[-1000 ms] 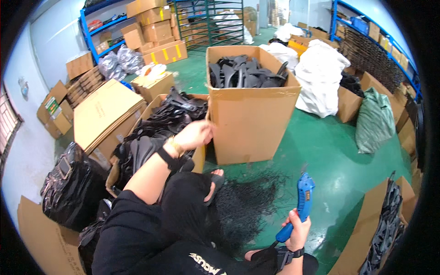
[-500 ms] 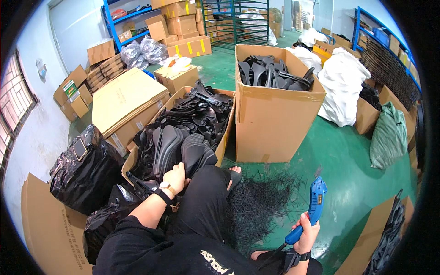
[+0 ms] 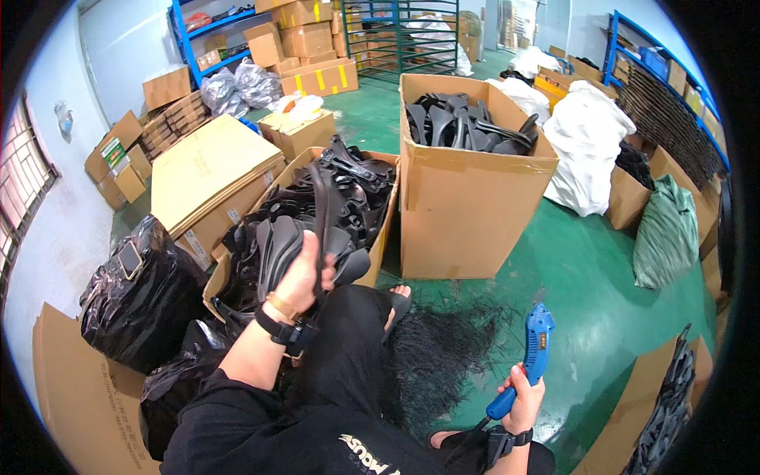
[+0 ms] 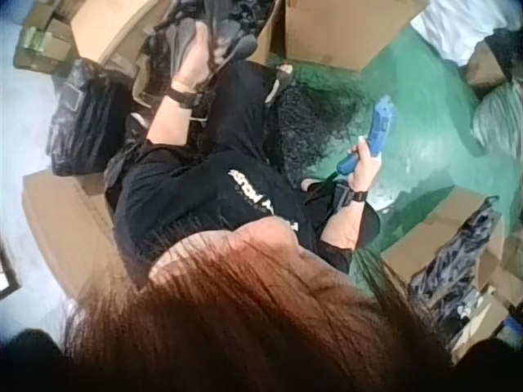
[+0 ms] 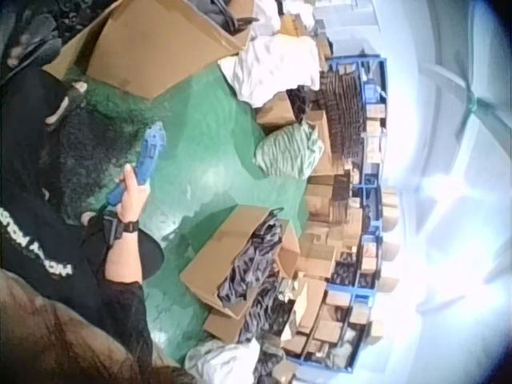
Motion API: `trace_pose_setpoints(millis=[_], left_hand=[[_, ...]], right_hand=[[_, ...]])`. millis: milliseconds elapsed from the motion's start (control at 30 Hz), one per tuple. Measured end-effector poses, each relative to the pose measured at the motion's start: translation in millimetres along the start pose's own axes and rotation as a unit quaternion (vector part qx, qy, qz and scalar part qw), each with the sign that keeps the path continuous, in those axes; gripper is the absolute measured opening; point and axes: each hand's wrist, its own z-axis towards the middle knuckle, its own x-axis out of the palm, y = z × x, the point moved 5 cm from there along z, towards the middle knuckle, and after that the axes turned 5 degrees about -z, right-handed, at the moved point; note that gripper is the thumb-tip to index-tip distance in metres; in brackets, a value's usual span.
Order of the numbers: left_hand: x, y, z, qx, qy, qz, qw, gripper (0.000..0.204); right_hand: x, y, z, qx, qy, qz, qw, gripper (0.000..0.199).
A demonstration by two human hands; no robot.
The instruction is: Trim excess plastic/rubber material from bicycle saddle components using an electric handheld cutter.
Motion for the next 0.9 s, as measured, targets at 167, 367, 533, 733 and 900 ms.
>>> trace_pose_setpoints(millis=[167, 367, 533, 733, 900], left_hand=[[107, 77, 5, -0.042, 0.257, 0.114, 0.959, 0.025], [181, 147, -12, -0.075, 0.375, 0.188, 0.905, 0.032], [200, 180, -29, -0.132, 0.391, 0.088, 0.907, 0.034], [197, 191, -20, -0.295, 0.433, -0.107, 0.845, 0.042], [200, 182, -17, -0.195, 0.453, 0.044, 0.869, 0.026]], right_hand=[[14, -4, -1, 0.058, 0.041, 0.042, 0.997, 0.023], [42, -15, 0, 0.148, 0.131, 0.095, 0.976, 0.034], [41, -20, 7, 0.163, 0.112, 0.079, 0.977, 0.034], [58, 7, 3, 0.122, 0.153, 0.235, 0.952, 0.037], [58, -2, 0, 0.144, 0.149, 0.240, 0.948, 0.039]])
